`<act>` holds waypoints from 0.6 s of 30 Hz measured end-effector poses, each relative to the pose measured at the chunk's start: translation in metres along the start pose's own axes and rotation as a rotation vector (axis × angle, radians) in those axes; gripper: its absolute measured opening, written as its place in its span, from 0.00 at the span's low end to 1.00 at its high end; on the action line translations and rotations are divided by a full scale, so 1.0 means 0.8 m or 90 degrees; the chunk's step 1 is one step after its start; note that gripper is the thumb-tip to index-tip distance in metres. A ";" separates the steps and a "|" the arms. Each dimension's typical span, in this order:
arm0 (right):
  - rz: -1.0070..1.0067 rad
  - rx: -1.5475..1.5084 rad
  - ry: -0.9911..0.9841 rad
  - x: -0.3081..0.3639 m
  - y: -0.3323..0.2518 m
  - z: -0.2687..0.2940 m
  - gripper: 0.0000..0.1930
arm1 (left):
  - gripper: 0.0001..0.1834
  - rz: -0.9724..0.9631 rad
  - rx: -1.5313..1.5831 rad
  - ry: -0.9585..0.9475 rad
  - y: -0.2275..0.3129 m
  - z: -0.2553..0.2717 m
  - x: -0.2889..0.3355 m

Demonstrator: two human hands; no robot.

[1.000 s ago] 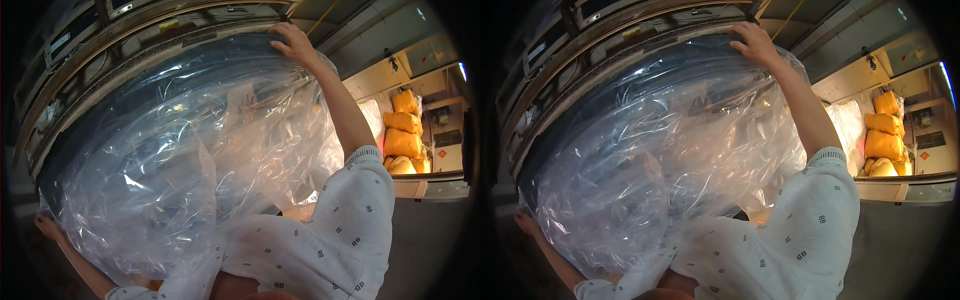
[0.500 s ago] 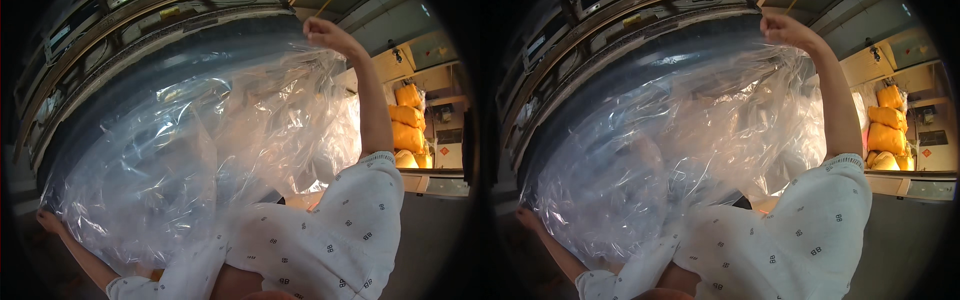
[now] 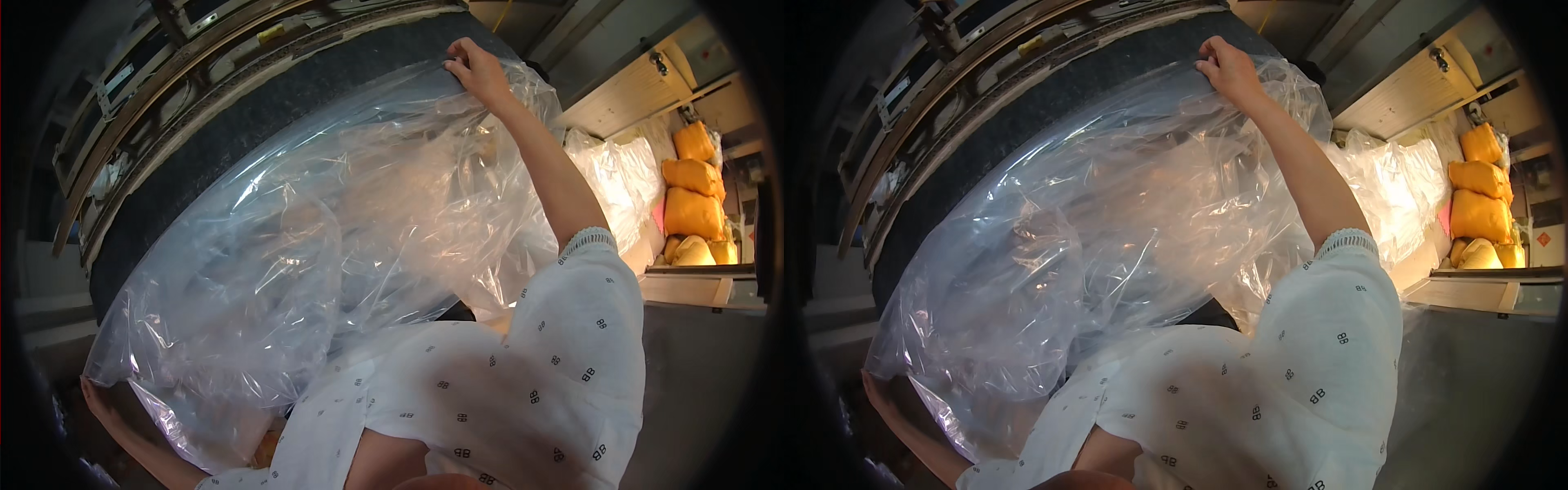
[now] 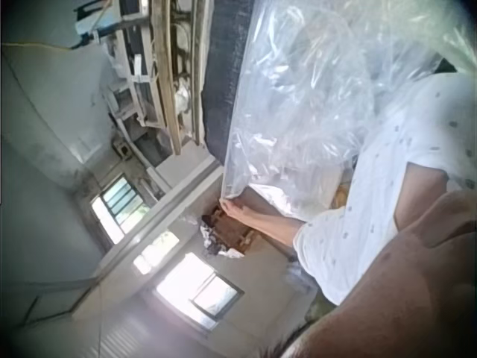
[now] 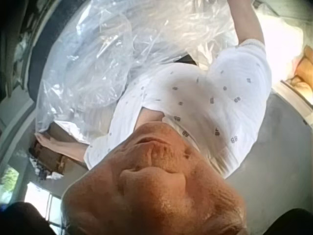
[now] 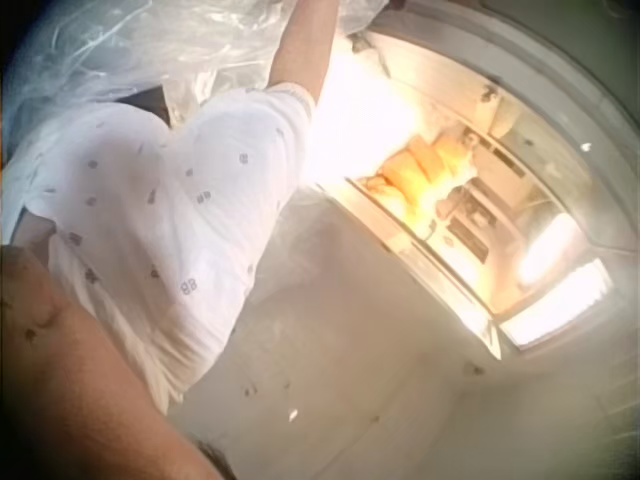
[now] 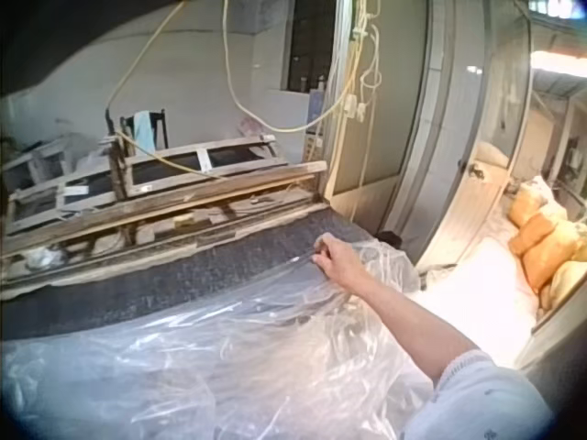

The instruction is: The person covers a large mattress with a plastic wrap by unfolding the plastic sheet and pulling it over the mattress edges by hand.

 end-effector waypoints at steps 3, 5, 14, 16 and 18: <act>0.048 0.046 0.014 -0.007 0.015 0.002 0.07 | 0.29 -0.041 -0.021 -0.073 -0.023 -0.025 0.022; 0.151 0.046 0.059 -0.034 0.022 0.001 0.08 | 0.26 0.033 0.030 -0.098 -0.019 -0.029 0.024; 0.038 0.051 0.193 -0.196 0.136 0.099 0.15 | 0.19 -0.093 -0.036 0.162 0.013 -0.279 -0.051; -0.048 0.044 0.133 -0.165 0.206 0.007 0.15 | 0.16 -0.397 -0.360 0.180 -0.043 -0.328 -0.046; -0.101 -0.110 0.205 -0.155 0.201 -0.032 0.15 | 0.16 -0.301 -0.128 0.187 -0.057 -0.343 -0.043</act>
Point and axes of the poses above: each hand's wrist, its own x-axis away from the middle knuckle, its own z-axis out of the back of the hand, y = z × x, the point moved 3 cm from there along -x, towards the middle knuckle, and after that the axes turned 4 degrees about x, right-handed, at the moved point
